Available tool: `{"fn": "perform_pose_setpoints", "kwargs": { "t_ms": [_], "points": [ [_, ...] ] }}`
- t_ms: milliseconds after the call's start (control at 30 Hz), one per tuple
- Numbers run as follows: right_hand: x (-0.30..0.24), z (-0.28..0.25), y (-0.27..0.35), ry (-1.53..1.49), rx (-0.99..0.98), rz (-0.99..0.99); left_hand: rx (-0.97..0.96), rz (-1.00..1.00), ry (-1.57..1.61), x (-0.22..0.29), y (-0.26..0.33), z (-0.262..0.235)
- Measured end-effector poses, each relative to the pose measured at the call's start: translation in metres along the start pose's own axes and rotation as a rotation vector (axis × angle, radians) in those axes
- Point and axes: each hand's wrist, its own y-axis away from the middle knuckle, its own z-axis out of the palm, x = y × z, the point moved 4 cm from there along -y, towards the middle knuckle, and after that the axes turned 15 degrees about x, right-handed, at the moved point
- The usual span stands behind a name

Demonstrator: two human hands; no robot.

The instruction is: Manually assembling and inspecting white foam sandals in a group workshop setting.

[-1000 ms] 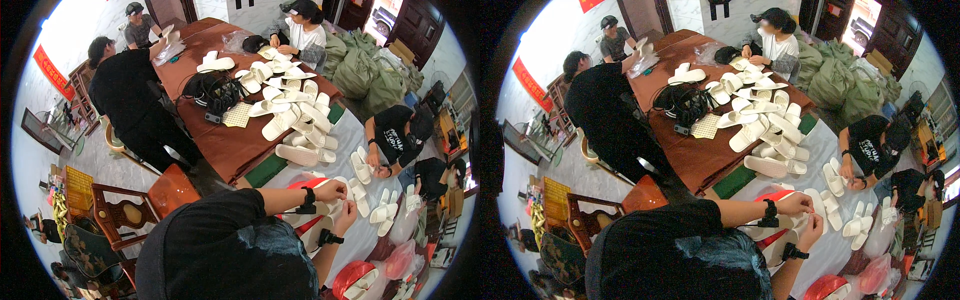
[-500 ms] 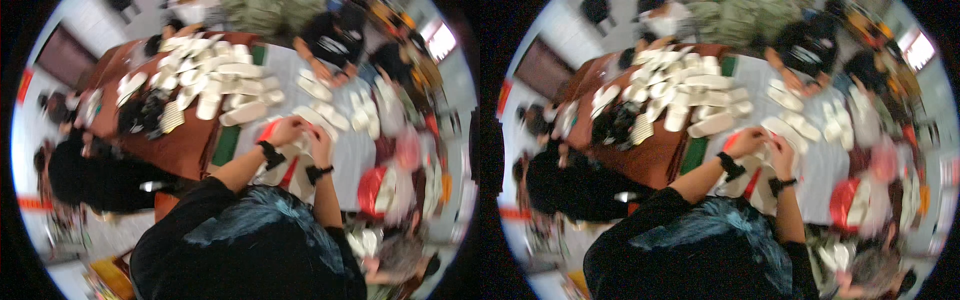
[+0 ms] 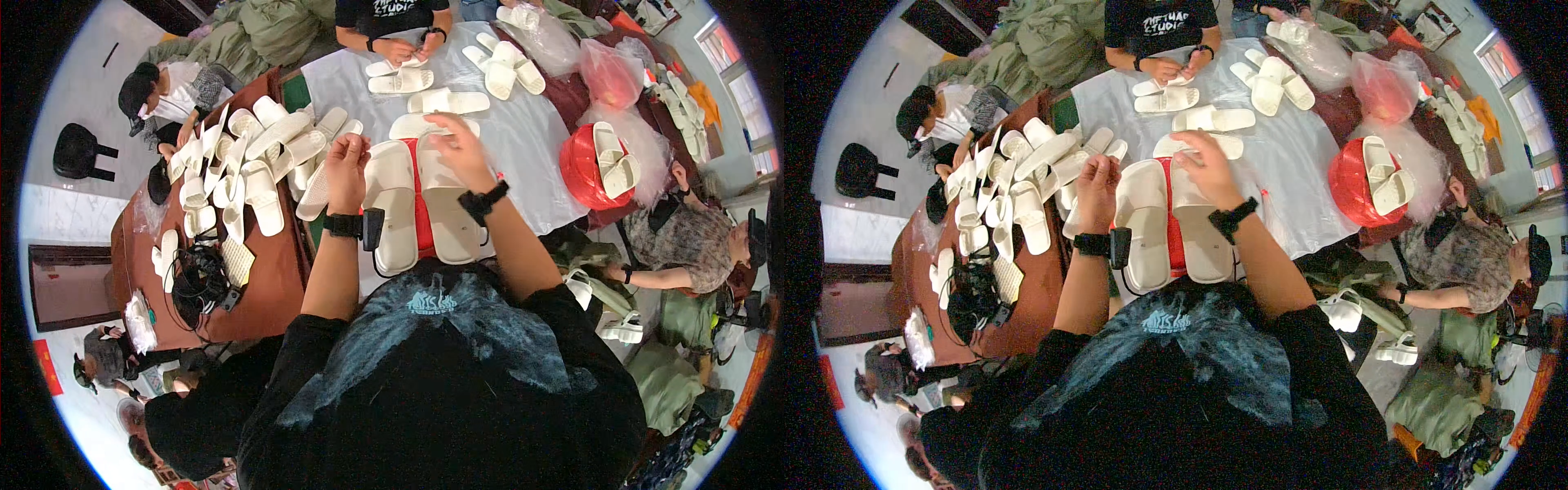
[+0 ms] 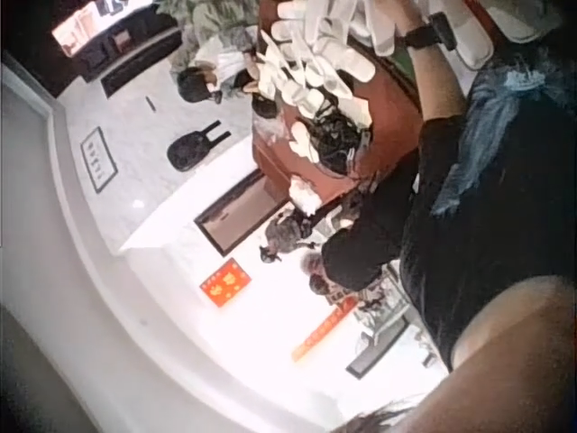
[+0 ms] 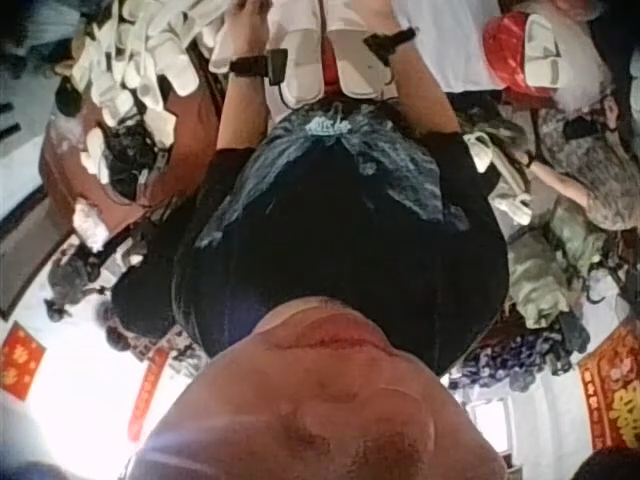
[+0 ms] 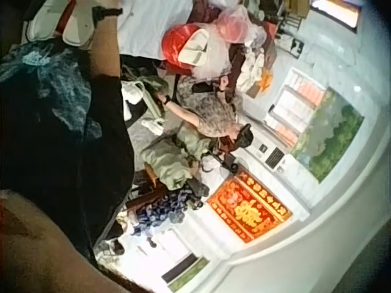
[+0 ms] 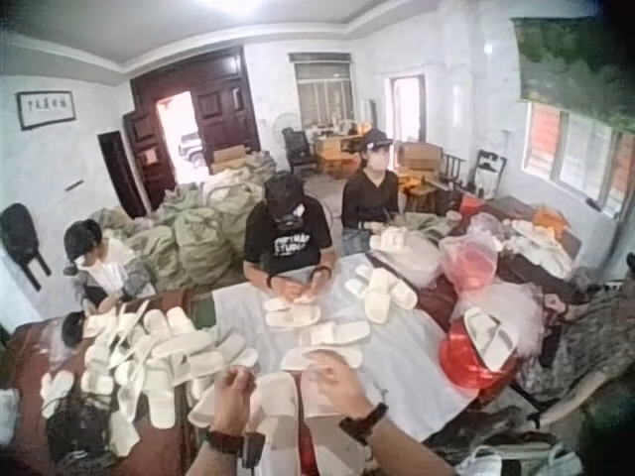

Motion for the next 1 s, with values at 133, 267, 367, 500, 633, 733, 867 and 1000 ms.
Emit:
{"fn": "perform_pose_setpoints", "kwargs": {
  "t_ms": [133,267,367,500,633,733,867,1000],
  "points": [
    [-0.021,-0.037,0.010,0.326,-0.039,-0.255,-0.031,0.200,0.106,0.093,0.023,0.015],
    [-0.039,-0.030,0.047,0.658,-0.318,-0.418,-0.385,0.427,0.452,0.220,0.072,0.027],
    [-0.024,-0.028,0.050,0.967,-0.433,-0.532,-0.605,0.298,1.019,0.277,0.110,0.037],
    [-0.017,0.036,0.028,0.991,-0.672,-0.313,-0.543,0.623,0.807,0.321,0.163,0.019],
    [0.011,0.050,0.017,0.962,-0.665,-0.305,-0.187,0.584,0.417,0.268,0.131,0.006],
    [0.021,0.052,0.021,0.953,-0.627,-0.382,-0.198,0.526,0.181,0.223,0.120,0.003],
    [0.019,0.015,-0.002,0.786,-0.332,-0.517,-0.117,0.457,0.083,0.203,0.120,-0.002],
    [0.014,-0.068,-0.043,0.600,0.039,-0.561,0.015,0.540,-0.089,0.197,0.125,-0.007]
  ]
}}
